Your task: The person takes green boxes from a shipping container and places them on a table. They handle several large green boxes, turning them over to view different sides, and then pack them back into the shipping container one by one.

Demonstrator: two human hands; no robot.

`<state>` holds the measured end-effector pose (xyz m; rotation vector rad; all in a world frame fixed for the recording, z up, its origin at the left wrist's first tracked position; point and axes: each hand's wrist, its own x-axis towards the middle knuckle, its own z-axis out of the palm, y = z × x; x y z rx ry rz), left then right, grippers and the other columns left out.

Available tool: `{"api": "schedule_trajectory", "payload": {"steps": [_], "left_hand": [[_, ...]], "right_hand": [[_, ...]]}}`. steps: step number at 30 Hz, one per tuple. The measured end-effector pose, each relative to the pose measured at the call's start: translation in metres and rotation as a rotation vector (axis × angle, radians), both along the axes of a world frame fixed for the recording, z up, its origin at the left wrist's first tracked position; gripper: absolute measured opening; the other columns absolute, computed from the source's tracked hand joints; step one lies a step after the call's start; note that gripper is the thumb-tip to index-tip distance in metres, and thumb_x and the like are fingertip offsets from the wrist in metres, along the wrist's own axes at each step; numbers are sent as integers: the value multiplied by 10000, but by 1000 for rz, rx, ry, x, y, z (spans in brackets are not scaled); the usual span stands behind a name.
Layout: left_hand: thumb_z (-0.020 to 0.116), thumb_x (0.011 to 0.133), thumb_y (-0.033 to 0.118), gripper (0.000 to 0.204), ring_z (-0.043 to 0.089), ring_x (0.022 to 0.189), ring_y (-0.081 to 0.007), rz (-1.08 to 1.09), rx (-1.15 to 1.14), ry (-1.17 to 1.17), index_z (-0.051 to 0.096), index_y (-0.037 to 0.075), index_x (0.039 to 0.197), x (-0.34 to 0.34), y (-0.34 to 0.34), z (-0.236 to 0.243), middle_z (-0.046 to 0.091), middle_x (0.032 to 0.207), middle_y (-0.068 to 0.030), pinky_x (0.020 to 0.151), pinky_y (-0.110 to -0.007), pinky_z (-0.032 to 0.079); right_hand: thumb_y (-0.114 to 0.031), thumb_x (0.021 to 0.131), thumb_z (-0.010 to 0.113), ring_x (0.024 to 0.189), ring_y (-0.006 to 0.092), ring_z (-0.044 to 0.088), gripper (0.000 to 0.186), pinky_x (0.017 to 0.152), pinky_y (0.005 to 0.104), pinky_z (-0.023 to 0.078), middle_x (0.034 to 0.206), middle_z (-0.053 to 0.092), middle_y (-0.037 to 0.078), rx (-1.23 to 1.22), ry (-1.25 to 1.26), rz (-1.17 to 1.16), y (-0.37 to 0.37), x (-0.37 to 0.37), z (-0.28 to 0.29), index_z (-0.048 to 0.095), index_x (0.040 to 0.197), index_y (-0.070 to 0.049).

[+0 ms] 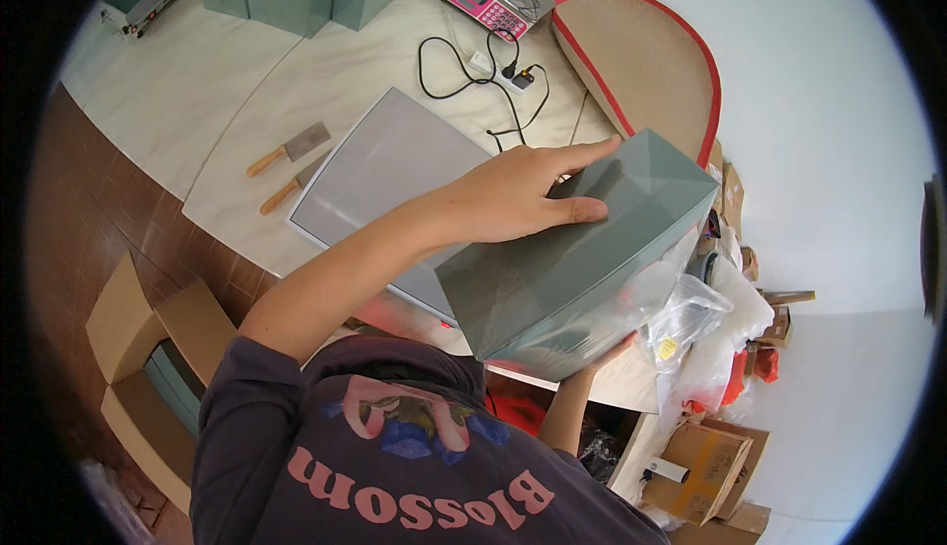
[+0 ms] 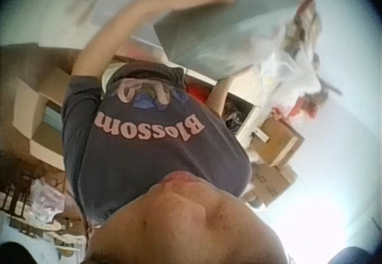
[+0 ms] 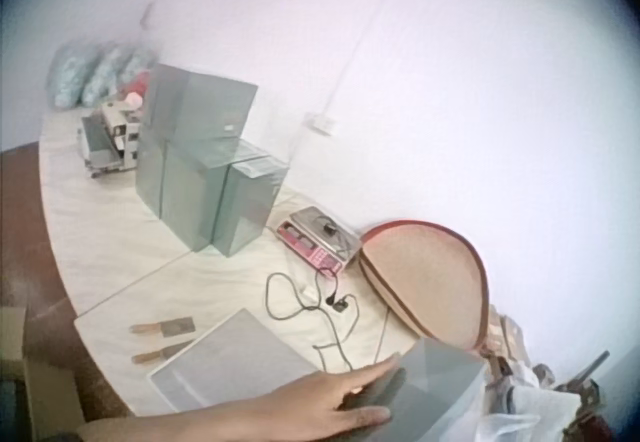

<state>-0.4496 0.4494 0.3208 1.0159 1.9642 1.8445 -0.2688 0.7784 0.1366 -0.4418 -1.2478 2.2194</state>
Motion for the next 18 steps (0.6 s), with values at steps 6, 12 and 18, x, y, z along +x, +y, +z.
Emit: {"api": "schedule_trajectory", "payload": {"steps": [6,12,18], "left_hand": [[603,898,349,636,584,1065,-241,1,-97,2,322,204,1451,-11,14,3,567,1261,-189,929,-332,436],[593,907,321,612,598,1039,-237,-38,-143,-7,332,192,1446,-21,25,4,556,1282,-178,924,-344,453],[618,871,355,651,587,1088,-316,-107,-141,-9,363,121,1424,-32,24,2,550,1261,-229,928,-355,450]], "right_hand": [[-575,902,349,1199,300,482,714,995,439,418,1338,474,137,-130,9,0,9,-6,-44,369,1383,-48],[-538,925,329,1123,284,523,659,929,403,454,1296,502,110,-206,-90,-84,1,2,-73,405,1364,-52],[-610,876,353,1142,326,497,718,928,461,447,1285,499,128,-300,-153,-127,-48,10,-31,406,1371,-93]]}}
